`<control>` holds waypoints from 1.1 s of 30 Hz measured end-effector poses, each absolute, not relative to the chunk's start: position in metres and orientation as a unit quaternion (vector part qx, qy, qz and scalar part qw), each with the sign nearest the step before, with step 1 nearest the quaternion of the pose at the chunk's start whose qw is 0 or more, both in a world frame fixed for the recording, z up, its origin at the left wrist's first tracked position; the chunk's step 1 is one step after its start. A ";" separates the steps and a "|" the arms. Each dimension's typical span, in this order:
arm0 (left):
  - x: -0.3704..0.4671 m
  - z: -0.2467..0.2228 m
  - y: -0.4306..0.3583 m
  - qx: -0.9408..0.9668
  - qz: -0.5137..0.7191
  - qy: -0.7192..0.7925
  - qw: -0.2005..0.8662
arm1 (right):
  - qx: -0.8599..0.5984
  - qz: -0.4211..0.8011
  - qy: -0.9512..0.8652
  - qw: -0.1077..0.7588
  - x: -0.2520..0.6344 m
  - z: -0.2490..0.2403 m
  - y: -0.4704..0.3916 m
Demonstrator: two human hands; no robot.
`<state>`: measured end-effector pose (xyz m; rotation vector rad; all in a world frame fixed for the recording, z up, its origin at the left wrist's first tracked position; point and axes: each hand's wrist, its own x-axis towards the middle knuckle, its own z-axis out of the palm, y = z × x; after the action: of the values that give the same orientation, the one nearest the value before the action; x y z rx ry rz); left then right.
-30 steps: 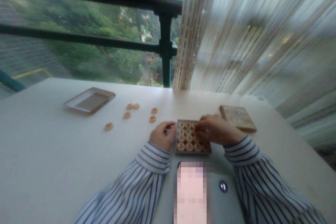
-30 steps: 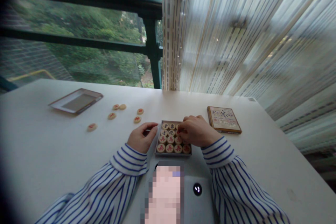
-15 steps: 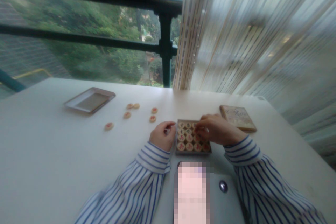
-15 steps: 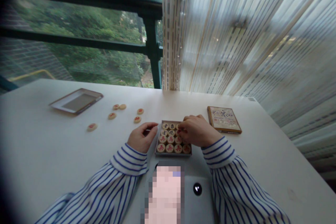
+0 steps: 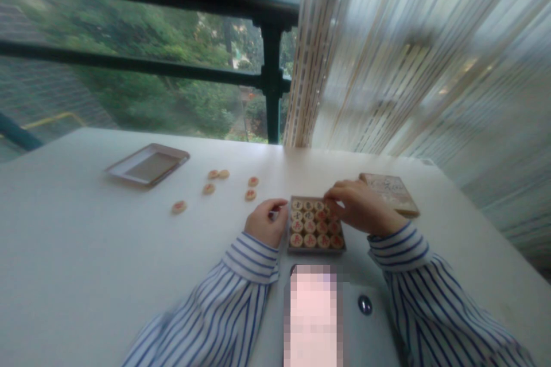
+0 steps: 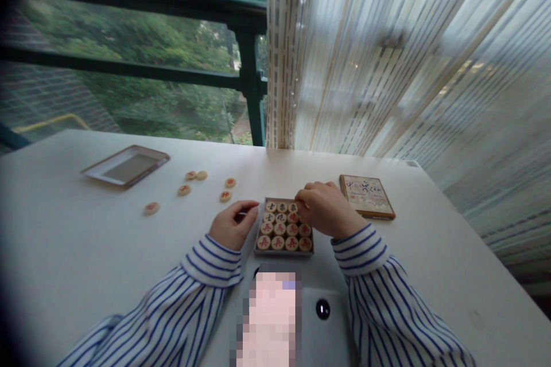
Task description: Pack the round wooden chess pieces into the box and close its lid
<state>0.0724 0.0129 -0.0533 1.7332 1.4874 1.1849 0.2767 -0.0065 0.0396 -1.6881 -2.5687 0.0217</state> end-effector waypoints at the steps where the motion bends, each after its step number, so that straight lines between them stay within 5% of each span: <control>1: 0.072 -0.054 0.013 0.646 0.442 0.555 0.281 | -0.550 0.005 -0.834 0.034 0.276 0.040 -0.007; 21: 0.072 -0.049 0.014 0.654 0.448 0.533 0.296 | -0.549 -0.007 -0.832 0.079 0.270 0.044 -0.014; 33: 0.047 -0.022 -0.001 0.753 0.397 0.492 0.184 | -0.535 -0.016 -0.843 0.065 0.252 0.046 -0.013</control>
<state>0.0470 -0.0011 -0.0216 2.1222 1.3888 1.1188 0.2520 -0.0131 0.0459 -1.6135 -2.5431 -0.0495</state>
